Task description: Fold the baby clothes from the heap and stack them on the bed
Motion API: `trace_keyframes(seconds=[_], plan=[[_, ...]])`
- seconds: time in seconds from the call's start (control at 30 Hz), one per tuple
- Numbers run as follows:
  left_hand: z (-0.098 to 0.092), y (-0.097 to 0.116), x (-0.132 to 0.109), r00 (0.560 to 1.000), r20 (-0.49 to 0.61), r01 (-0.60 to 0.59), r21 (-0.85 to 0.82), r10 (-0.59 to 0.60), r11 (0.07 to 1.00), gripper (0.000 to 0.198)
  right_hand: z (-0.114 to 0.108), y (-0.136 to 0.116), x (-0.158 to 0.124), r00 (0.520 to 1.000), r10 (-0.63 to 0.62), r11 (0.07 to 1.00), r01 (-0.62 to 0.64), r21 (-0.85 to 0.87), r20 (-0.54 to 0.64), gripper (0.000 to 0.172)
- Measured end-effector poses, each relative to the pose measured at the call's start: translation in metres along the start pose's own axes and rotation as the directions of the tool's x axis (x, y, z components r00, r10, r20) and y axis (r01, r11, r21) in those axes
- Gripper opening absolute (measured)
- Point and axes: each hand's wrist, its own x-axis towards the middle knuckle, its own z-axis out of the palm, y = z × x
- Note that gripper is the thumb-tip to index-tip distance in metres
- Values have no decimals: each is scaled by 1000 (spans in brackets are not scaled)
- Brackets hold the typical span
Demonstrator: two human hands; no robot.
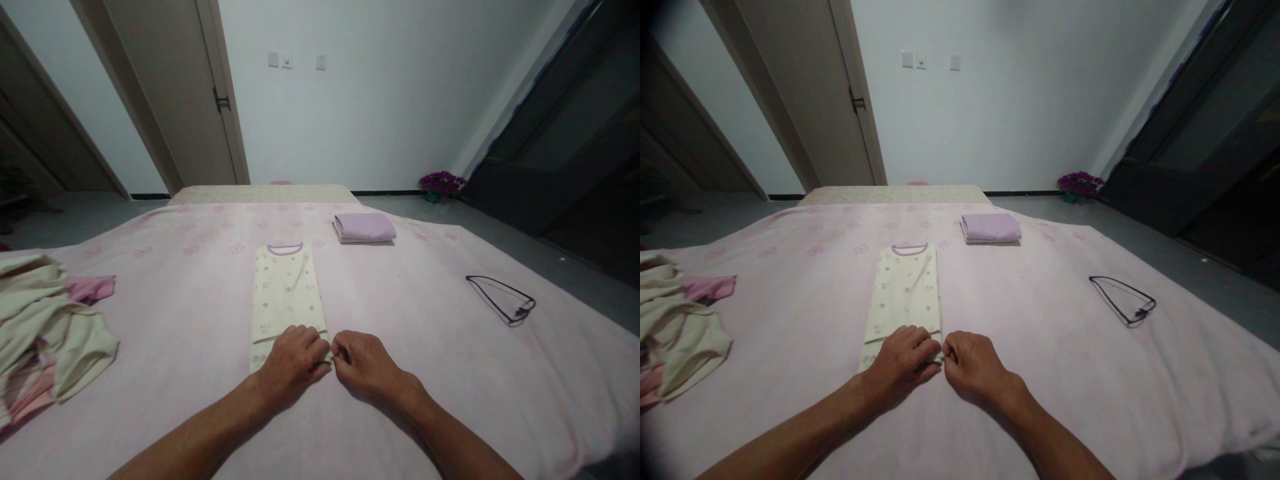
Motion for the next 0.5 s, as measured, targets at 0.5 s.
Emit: trace_keyframes(seconds=[0.5], plan=[[-1,0,1,998,-11,57,-14,-57,998,16,-4,-5,1,997,32,999,-33,18,65,17]])
